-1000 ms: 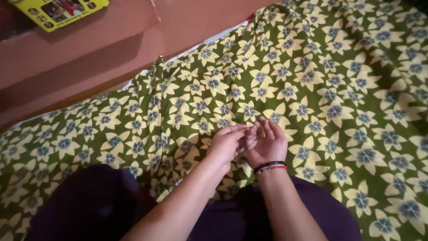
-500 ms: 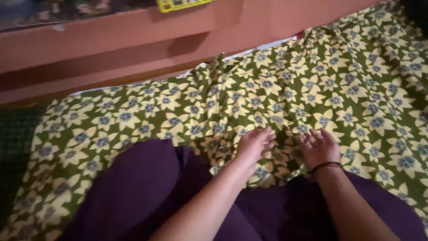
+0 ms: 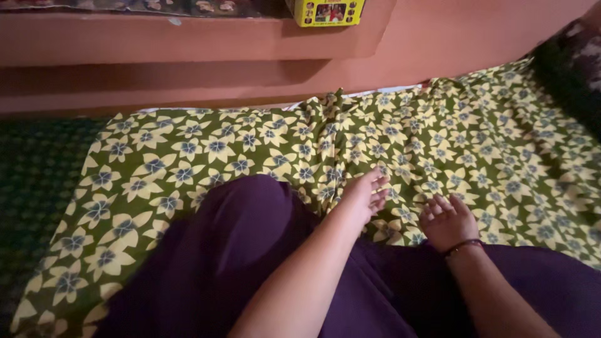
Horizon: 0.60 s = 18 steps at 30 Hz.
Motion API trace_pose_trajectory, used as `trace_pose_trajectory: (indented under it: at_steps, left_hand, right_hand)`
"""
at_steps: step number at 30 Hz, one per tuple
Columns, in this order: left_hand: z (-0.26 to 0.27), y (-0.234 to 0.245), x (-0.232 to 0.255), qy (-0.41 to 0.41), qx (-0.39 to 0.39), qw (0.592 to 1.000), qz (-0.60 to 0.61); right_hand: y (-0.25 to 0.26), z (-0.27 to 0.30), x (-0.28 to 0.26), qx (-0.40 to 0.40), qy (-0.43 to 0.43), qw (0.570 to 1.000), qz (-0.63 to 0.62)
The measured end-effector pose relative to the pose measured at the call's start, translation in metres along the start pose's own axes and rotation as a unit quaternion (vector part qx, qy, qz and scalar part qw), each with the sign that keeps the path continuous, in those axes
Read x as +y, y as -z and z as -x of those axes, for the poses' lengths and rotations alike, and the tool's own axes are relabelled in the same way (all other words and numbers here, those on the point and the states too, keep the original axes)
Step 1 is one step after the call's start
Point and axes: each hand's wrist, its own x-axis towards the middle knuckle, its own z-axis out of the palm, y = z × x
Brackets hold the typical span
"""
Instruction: The person smooths a green floral-patterned fabric on a wooden surface, pressing and adjusting it with both hands along the edges and center. The person then moves to a different section with a checkered pattern and continues smoothing the fabric.
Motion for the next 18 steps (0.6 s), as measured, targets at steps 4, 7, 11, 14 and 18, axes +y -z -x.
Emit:
trace_pose_trajectory:
  at_steps: [4,7,11,14,18]
  left_hand:
    - [0.003,0.007,0.006,-0.005,0.043,0.999,-0.001]
    - [0.000,0.015,0.009,0.000,0.022,1.000,0.020]
    - [-0.002,0.017,0.004,0.008,0.017,1.000,0.012]
    - [-0.006,0.019,0.003,0.006,0.015,1.000,0.003]
    - [-0.010,0.019,0.003,0.024,0.026,0.999,0.012]
  right_hand:
    - [-0.047,0.024,-0.012,0.025,0.014,0.994,0.101]
    - [-0.070,0.035,-0.015,0.012,0.010,0.993,0.115]
    - [-0.059,0.028,-0.017,0.005,-0.008,0.993,0.115]
    - [-0.031,0.012,-0.016,-0.009,-0.022,0.996,0.087]
    - [0.002,0.002,-0.013,-0.074,-0.050,0.996,0.024]
